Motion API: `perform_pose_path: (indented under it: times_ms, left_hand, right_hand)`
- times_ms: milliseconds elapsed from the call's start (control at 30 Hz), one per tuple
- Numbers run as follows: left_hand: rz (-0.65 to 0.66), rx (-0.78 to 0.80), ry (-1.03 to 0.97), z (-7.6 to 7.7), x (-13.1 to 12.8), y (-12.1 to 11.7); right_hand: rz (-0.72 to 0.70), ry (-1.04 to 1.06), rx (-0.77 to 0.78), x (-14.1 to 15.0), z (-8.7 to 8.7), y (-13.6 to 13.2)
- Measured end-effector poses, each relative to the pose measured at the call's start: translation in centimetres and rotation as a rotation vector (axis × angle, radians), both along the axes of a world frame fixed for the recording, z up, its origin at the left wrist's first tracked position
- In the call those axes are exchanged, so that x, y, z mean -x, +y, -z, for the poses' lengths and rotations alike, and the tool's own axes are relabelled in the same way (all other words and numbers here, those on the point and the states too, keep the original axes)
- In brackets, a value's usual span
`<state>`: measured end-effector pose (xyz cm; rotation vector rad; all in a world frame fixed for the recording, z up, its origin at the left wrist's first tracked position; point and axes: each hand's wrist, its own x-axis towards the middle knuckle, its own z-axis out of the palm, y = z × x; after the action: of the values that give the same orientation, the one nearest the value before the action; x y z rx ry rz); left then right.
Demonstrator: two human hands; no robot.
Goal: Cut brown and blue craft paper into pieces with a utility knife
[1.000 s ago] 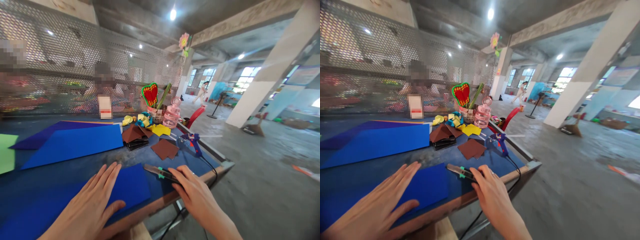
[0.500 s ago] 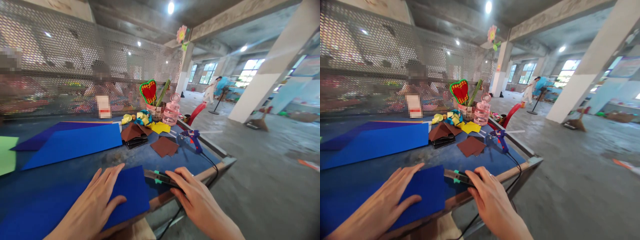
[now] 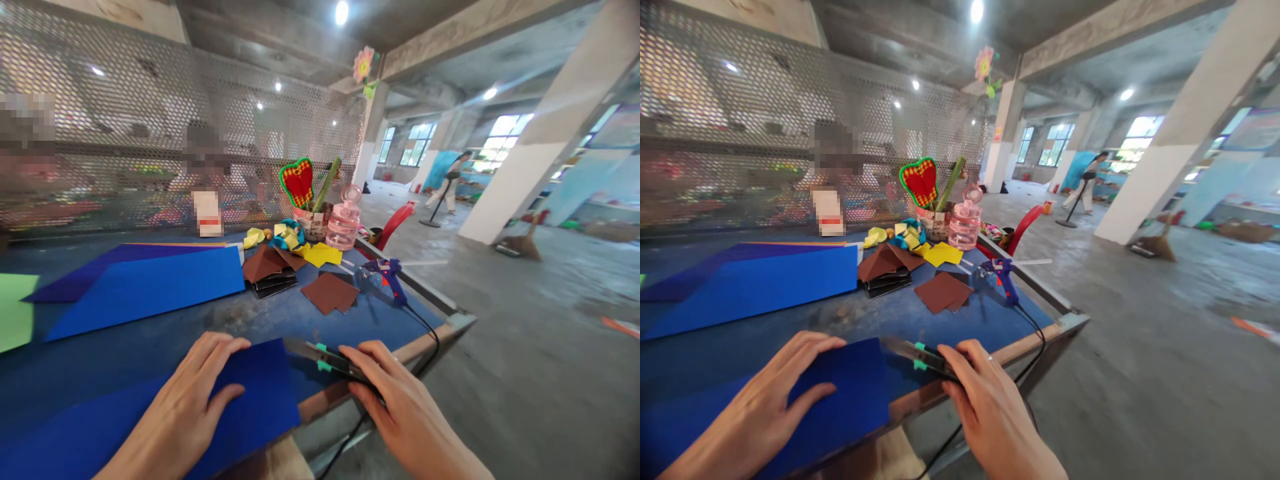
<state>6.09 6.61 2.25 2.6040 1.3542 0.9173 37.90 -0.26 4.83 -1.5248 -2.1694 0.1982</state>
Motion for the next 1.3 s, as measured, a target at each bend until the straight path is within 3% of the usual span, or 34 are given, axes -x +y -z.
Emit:
perform_pose_path:
  times_ms: [267, 467, 733, 1000, 1133, 1300]
  left_hand:
    - [0.031, -0.024, -0.051, 0.1, -0.1, 0.1]
    - [0.012, -0.019, -0.099, -0.6, -0.6, 0.4]
    - [0.03, 0.084, -0.094, -2.9, -0.6, 4.3]
    - [0.103, 0.132, -0.049, -0.7, -0.7, 5.4]
    - [0.218, 0.094, 0.005, -0.3, -0.7, 4.5]
    - [0.423, 0.159, 0.118, -0.8, -0.9, 3.7]
  right_hand:
    - [0.047, -0.008, -0.021, -0.5, 0.4, -0.3]
    - [0.015, -0.032, -0.037, -0.4, 0.7, -0.7]
    - [-0.059, -0.094, -0.052, 0.1, 0.5, -0.7]
    - [-0.06, -0.179, -0.12, 0.4, 0.6, -2.0]
    - [-0.066, -0.158, -0.065, 0.4, 0.3, -2.8]
    - [-0.053, -0.146, -0.007, 0.1, 0.2, -3.8]
